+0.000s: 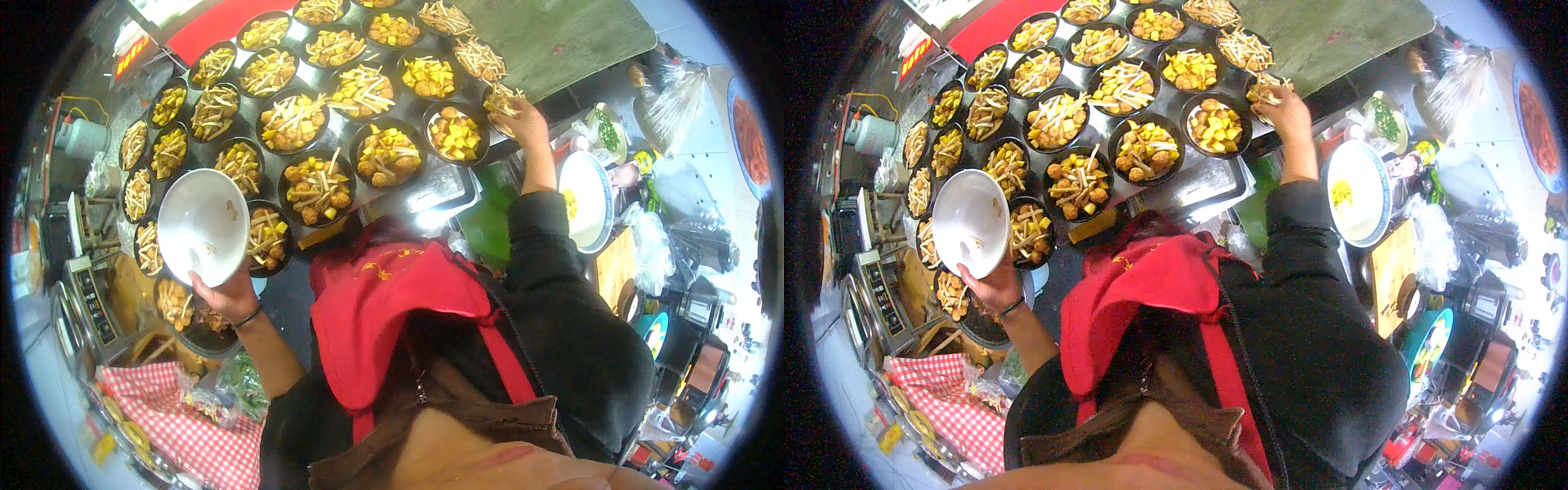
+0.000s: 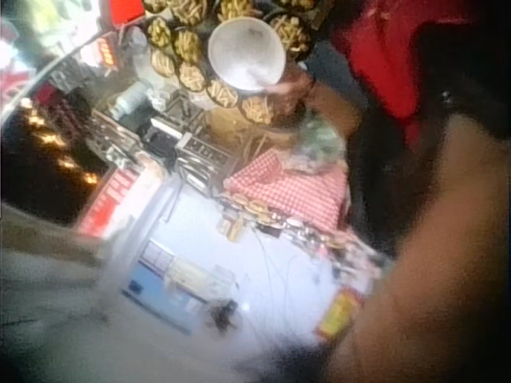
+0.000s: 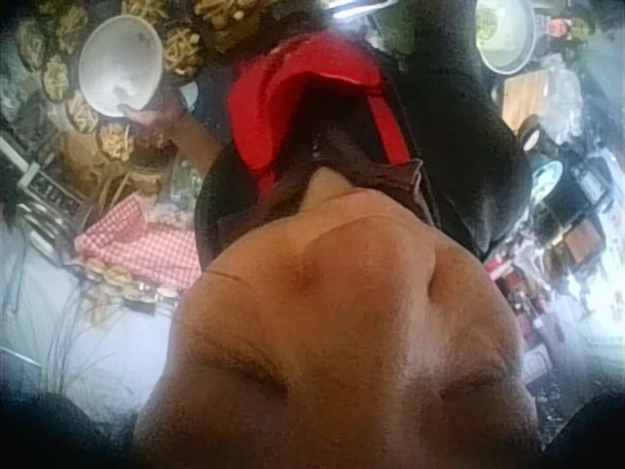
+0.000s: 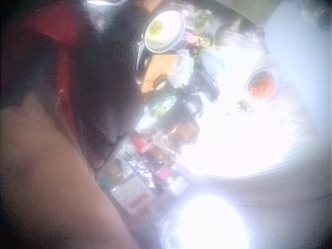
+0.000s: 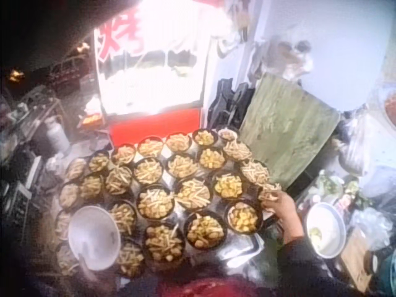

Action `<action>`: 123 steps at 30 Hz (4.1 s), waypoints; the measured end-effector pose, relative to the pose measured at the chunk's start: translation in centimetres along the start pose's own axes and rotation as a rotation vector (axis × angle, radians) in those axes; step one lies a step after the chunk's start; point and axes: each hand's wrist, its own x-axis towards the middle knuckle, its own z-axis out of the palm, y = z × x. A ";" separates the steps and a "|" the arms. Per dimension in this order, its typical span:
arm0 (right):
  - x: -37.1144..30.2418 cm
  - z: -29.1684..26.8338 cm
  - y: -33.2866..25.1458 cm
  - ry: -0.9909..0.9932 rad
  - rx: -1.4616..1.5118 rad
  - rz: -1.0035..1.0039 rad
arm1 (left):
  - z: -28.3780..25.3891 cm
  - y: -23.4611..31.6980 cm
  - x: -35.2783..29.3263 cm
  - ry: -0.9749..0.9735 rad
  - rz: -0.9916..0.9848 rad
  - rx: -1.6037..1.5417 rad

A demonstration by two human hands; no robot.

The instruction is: The person assembles food by placing bean sprouts into many small black bowls arranged on a tray. They use both hands to pick up sprouts from a white bowl and distribute them across the bowls, then briefly wipe their hands with a tissue.

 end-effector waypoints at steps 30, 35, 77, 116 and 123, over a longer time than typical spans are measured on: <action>6.1 2.7 5.9 -0.249 -0.418 -0.363 | 3.9 -2.6 -2.0 -0.027 0.077 0.022; 6.3 1.9 6.3 -0.312 -0.224 -0.430 | 3.7 -2.2 -2.0 0.083 0.036 0.045; 11.4 4.7 -7.9 -0.156 -0.018 -0.261 | 1.5 -0.8 -0.5 0.159 0.075 0.062; 7.7 1.4 8.3 -0.090 0.030 -0.101 | 5.0 -3.6 -1.2 0.097 0.000 0.074; 6.4 0.3 7.1 -0.228 0.131 -0.113 | 5.3 -3.6 -1.5 0.126 -0.007 0.109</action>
